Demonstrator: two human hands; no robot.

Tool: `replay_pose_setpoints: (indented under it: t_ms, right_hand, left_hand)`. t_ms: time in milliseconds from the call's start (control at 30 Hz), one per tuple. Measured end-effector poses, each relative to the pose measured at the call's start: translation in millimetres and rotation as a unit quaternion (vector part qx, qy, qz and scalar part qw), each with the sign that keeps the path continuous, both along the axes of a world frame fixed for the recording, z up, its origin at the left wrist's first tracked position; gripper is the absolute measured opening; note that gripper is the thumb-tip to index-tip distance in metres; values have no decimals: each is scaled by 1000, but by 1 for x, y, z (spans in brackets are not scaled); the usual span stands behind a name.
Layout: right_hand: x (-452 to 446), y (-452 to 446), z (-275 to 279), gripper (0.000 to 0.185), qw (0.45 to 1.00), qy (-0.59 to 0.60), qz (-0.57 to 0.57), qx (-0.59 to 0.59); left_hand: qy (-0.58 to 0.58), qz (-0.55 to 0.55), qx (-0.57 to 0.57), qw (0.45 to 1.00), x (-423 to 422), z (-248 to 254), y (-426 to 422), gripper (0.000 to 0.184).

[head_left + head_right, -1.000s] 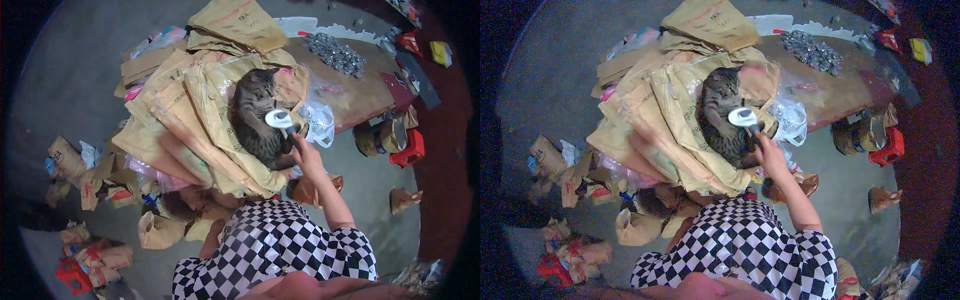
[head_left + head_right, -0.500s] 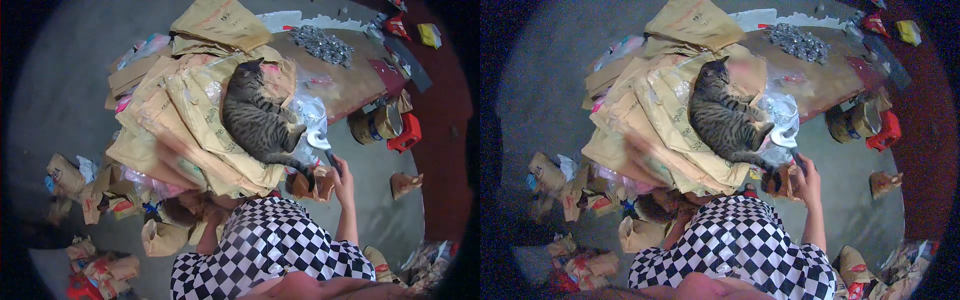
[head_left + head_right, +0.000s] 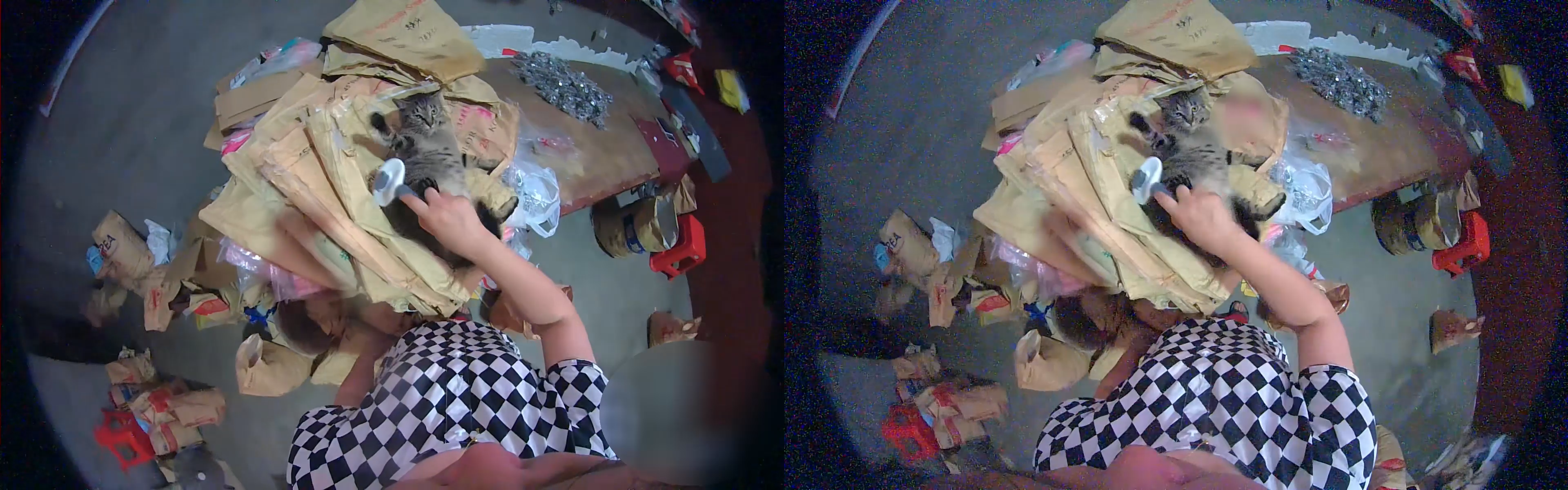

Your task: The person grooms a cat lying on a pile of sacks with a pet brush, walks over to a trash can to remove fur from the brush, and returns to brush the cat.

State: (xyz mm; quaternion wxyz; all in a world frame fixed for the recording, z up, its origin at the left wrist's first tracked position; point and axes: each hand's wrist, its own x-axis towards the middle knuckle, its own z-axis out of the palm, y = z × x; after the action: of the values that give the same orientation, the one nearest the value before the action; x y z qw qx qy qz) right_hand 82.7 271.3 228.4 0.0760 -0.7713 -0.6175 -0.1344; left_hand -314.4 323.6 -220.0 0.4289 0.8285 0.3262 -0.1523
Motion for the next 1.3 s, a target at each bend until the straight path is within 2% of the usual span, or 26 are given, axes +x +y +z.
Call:
replay_pose_setpoints:
  t_ms: [100,233,333,433,567,633,800,867,900,967,1000,1100,1167,1200,1233,1267,1300]
  right_hand:
    - [-22,-33,-1,49,996,-13,-43,-74]
    - [-28,-93,-7,50,997,5,-52,-63]
    - [-20,-137,1,52,989,10,-115,-96]
    - [-14,-176,0,54,984,88,-138,-76]
    - [-16,-214,-20,54,973,116,-190,-53]
    - [-14,-234,-34,53,953,151,-261,-24]
    - [-21,-281,-35,50,915,198,-352,0]
    - [-15,-309,-45,42,880,209,-415,101]
    - [-6,-323,-57,42,878,211,-417,102]
    - [8,-339,-77,38,746,308,-487,334]
    - [12,-341,-83,38,743,310,-489,336]
    - [32,-309,-71,36,597,528,-429,424]
    - [36,-264,-66,39,582,573,-396,419]
    - [30,-235,-50,42,620,566,-368,399]
    - [30,-216,-57,43,671,555,-294,394]
    - [29,-197,-61,42,802,418,-236,355]
    - [21,-174,-34,40,869,353,-214,273]
  left_hand:
    - [4,3,-4,1000,-5,-4,-4,30]
    - [6,0,-6,1000,-8,-7,-6,30]
    - [9,-9,-4,1000,-8,-10,0,30]
    - [11,-19,-2,1000,-3,-6,5,30]
    - [12,-29,-2,1000,8,-3,10,30]
    - [13,-32,-1,999,12,-3,12,30]
    - [14,-37,-5,999,18,-4,16,30]
    - [15,-39,-5,999,18,-3,18,31]
    - [16,-39,-3,999,19,-2,18,31]
    - [17,-41,-4,999,19,1,18,31]
    - [20,-45,-3,999,19,1,20,31]
    - [26,-46,3,999,15,8,23,31]
    - [31,-44,4,999,12,18,22,31]
    - [34,-41,5,999,8,20,22,31]
    - [38,-38,7,999,4,22,22,31]
    - [38,-33,9,999,2,22,21,31]
    - [39,-26,8,999,0,23,20,31]
